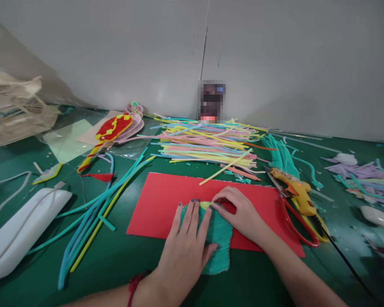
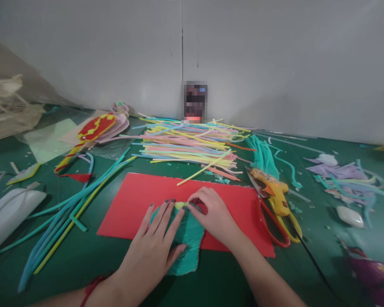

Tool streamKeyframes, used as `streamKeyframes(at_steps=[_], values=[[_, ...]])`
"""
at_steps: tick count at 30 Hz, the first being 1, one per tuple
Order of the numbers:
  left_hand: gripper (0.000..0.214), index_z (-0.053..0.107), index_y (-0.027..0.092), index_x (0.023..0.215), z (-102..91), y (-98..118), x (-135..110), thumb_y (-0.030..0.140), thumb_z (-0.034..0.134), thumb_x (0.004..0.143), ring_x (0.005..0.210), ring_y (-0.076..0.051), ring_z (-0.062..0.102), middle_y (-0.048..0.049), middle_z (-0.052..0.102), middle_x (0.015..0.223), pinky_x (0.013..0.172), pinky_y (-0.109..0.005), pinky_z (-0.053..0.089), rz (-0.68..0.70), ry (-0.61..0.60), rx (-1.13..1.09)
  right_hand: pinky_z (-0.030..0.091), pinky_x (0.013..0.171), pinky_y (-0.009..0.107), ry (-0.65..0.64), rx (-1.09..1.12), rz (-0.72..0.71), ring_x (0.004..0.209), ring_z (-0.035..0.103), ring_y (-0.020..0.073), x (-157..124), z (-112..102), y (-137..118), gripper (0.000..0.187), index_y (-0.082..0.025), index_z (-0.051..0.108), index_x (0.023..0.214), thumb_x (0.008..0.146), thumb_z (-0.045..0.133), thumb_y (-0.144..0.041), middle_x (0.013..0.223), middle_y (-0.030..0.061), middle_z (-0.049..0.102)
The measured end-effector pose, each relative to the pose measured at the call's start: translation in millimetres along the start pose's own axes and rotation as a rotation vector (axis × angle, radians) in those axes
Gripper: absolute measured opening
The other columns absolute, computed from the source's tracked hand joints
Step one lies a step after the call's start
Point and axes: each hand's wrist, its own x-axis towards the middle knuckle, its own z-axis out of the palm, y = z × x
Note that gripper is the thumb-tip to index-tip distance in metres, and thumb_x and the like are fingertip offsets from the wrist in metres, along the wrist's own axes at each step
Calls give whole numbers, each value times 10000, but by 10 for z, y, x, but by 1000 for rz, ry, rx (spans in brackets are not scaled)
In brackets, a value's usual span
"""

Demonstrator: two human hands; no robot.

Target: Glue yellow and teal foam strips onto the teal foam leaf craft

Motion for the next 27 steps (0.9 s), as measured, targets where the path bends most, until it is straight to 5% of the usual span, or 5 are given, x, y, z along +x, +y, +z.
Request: streamKeyframes(at_steps=[9, 14, 18, 23, 27], values=[[618, 542, 97, 1267, 1, -38, 28, 515, 213, 952, 1192, -276, 515, -144, 579, 1297, 1020, -462, 277, -1, -5, -34, 481, 773, 313, 6, 2, -1, 855, 570, 172, -3, 9, 10, 41, -223, 584, 891, 874, 548, -216, 876, 38, 610], [469, 534, 89, 1252, 21, -95, 66, 388, 328, 955, 1103, -279, 558, -156, 610, 1219, 969, -438, 360, -45, 20, -28, 500, 738, 296, 46, 19, 22, 824, 588, 162, -6, 1, -15, 82, -220, 587, 892, 894, 519, -265, 869, 38, 626], [275, 610, 93, 1048, 14, -208, 149, 268, 450, 909, 927, -287, 604, -155, 649, 1030, 797, -414, 457, -145, -74, -12, 506, 705, 303, 92, 12, 69, 781, 603, 167, -11, 17, -26, 147, -219, 593, 864, 910, 483, -305, 857, 49, 645], [168, 571, 149, 897, -49, -346, 288, 300, 596, 828, 877, -271, 583, -97, 604, 928, 752, -402, 474, -321, -245, -263, 508, 669, 297, 108, 29, 101, 748, 608, 169, -4, 36, -30, 193, -221, 600, 863, 913, 466, -351, 844, 53, 649], [132, 519, 182, 857, -37, -404, 331, 247, 617, 796, 873, -238, 579, -53, 598, 903, 751, -365, 464, -428, -267, -560, 504, 678, 294, 113, 65, 116, 760, 618, 173, 9, 20, -33, 234, -214, 610, 844, 907, 461, -384, 840, 53, 661]])
